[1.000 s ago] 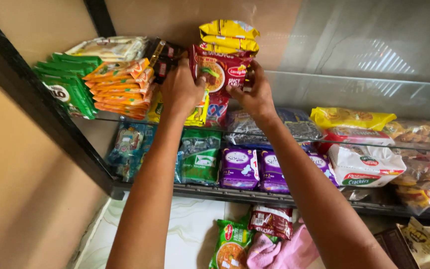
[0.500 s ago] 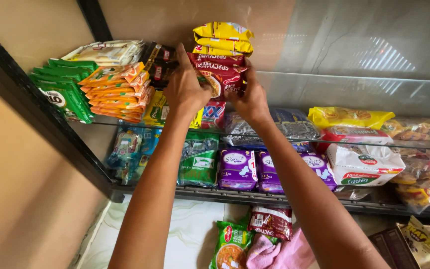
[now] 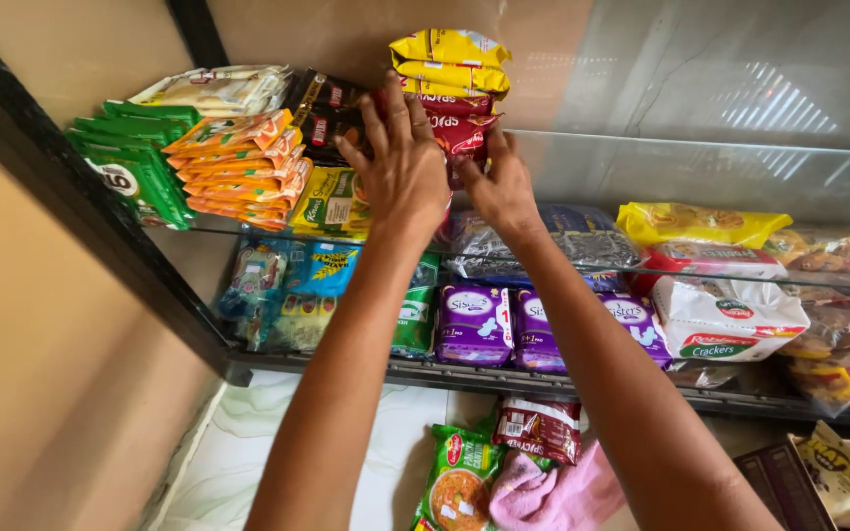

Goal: The recorder is seen organizing various food items, such as instant noodles, snacks, and seasoning packets, on glass shelves and the floor in a grocery store setting.

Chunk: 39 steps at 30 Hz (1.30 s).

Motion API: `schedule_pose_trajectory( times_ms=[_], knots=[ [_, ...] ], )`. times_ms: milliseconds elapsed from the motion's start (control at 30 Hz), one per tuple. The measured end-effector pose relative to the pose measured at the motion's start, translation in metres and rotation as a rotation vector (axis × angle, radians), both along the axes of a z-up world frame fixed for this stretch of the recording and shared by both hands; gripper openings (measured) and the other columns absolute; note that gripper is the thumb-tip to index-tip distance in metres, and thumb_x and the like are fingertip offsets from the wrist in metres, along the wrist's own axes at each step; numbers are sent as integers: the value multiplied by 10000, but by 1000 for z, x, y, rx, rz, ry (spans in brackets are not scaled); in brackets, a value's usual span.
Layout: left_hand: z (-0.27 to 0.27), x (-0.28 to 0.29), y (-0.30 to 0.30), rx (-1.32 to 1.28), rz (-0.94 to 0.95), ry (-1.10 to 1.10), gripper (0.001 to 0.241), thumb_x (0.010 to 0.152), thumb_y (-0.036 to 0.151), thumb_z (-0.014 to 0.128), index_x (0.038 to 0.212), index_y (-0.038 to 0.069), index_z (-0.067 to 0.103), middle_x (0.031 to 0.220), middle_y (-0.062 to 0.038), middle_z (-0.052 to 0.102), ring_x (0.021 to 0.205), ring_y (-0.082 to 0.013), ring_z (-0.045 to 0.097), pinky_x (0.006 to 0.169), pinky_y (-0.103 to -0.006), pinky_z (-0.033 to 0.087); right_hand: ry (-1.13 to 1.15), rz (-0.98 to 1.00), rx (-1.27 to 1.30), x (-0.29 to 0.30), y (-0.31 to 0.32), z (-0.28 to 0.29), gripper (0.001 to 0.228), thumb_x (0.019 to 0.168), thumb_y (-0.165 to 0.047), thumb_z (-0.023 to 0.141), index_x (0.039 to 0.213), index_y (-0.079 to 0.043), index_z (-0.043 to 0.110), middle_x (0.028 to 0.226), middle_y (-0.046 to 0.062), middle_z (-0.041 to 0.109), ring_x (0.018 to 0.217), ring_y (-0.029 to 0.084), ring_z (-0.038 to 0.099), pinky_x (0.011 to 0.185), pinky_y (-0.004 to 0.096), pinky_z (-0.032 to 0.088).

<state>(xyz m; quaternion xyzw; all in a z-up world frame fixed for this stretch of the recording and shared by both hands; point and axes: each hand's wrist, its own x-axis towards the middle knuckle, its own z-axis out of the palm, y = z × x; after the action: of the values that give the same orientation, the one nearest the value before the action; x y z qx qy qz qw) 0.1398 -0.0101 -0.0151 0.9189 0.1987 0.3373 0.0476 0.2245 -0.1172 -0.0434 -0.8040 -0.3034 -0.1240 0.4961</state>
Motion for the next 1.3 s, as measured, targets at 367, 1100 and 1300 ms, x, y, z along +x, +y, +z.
schedule_pose_trajectory(
  times_ms=[367, 1100, 1300],
  knots=[
    [-13, -43, -41, 50, 50, 22, 735, 951, 126, 602, 1591, 4, 261, 1688, -226, 39, 1536, -522, -24, 1153, -806, 26, -547, -27, 198, -27, -45, -17, 730, 925, 27, 642, 1612, -59, 410, 1600, 267, 434, 1458, 442, 461, 1223, 468, 415],
    [-25, -19, -30, 168, -4, -54, 565, 910, 143, 646, 1442, 55, 477, 1567, -170, 376, 1487, -435, 266, 1122, -810, 104, 71, -22, 19, 1, -11, 7, 415, 984, -394, 658, 1137, -13, 719, 891, 140, 773, 775, 213, 765, 710, 376, 572],
    [-10, -36, -44, 43, -21, 140, 670, 899, 174, 623, 1514, 49, 389, 1632, -199, 250, 1497, -466, 197, 1128, -794, 124, 126, -23, 68, -14, -16, 11, 451, 983, -438, 671, 1095, -5, 733, 867, 179, 774, 799, 241, 772, 725, 403, 580]
  ],
)
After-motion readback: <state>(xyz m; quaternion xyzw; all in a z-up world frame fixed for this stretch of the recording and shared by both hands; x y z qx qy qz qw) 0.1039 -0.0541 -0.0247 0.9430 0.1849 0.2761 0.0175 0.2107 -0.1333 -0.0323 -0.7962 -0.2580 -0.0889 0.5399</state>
